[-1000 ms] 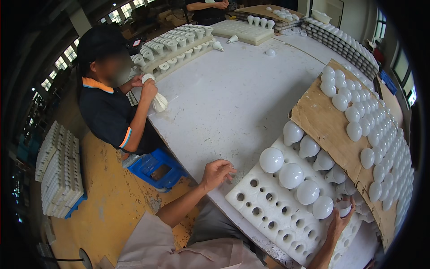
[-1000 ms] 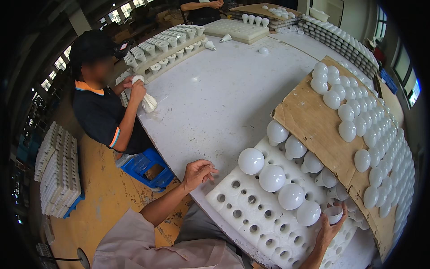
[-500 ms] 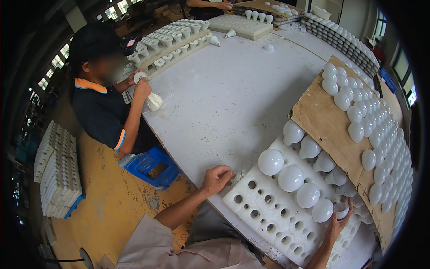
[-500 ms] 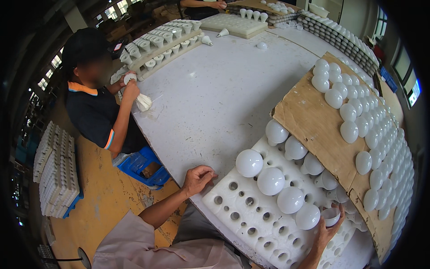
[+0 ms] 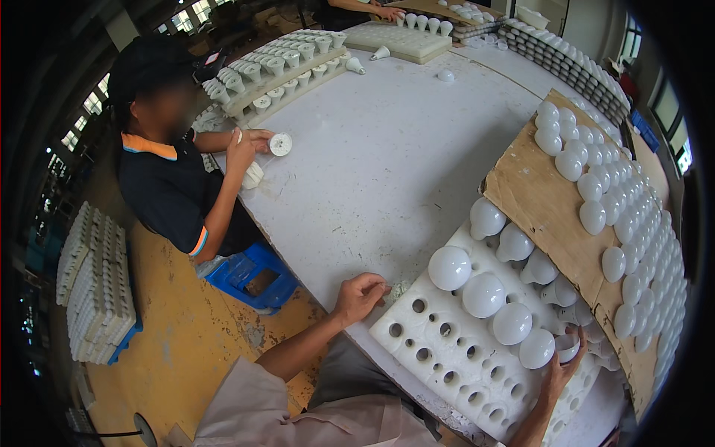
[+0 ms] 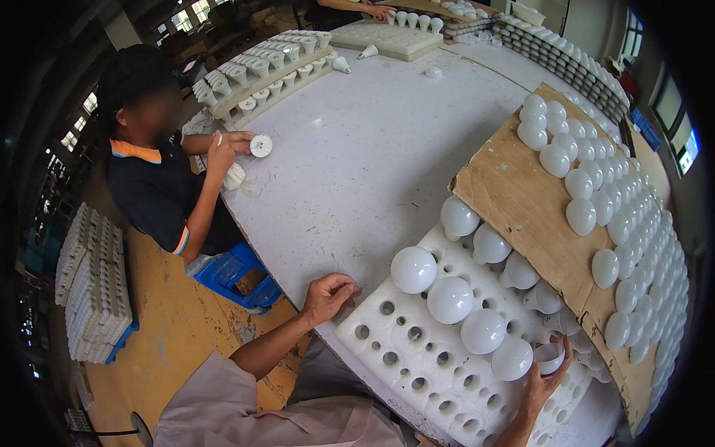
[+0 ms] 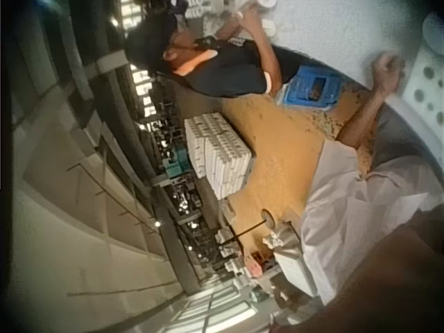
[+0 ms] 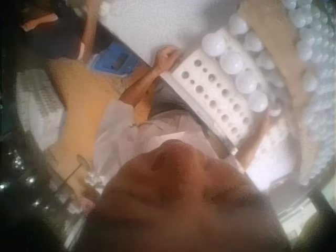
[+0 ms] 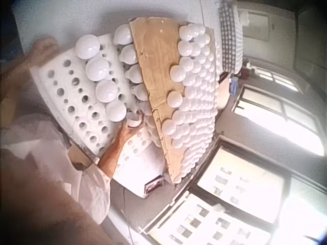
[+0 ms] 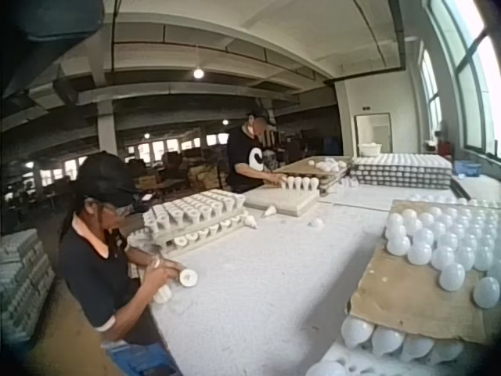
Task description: The person assembles light bulbs by pressing bulb covers onto bulb bodies by hand and placing the assembled bulbs into slots on a foam tray.
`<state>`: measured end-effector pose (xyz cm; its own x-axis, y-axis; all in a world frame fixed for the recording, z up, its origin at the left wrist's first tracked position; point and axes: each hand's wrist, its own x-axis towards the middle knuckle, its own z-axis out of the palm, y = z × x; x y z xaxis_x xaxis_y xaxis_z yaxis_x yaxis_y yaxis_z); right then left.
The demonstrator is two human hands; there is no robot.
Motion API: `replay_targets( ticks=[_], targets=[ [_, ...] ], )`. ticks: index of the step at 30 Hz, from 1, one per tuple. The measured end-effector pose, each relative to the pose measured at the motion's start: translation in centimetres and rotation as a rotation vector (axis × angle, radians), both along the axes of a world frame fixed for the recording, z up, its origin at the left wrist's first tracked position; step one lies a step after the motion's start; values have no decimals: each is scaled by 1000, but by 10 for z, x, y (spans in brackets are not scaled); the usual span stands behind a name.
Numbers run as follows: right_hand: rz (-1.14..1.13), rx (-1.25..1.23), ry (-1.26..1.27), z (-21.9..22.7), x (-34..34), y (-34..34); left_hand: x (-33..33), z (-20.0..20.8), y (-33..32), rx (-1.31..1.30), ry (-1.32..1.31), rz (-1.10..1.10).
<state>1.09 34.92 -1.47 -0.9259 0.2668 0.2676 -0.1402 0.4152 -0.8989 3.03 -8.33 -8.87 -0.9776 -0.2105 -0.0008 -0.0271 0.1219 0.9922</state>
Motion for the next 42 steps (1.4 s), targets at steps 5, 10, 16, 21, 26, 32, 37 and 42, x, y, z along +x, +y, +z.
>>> replay_targets(
  ticks=[5, 10, 16, 21, 26, 32, 37, 42],
  targets=[
    [-17, -3, 0, -3, 0, -1, -17, 2, -35, -219, 279, 312],
    [-4, -37, -25, -7, -4, 0, -89, 41, -117, -909, 331, 402],
    [-30, -68, 37, 6, 1, 3, -175, 29, -96, -1091, -17, -362],
    [19, -217, 9, -1, 3, 18, -174, 46, -62, -968, 9, -217],
    [299, -503, -2, -4, 1, 17, -109, 35, -80, -269, -45, 49],
    [444, -484, -50, 20, 29, 17, 4, 58, -46, 472, 17, -557],
    [638, -437, -12, 36, 54, -10, 30, 87, 71, 293, -56, -885],
    [710, -389, -180, 24, 78, -34, 24, 87, 127, 135, -127, -1063]
  ],
)
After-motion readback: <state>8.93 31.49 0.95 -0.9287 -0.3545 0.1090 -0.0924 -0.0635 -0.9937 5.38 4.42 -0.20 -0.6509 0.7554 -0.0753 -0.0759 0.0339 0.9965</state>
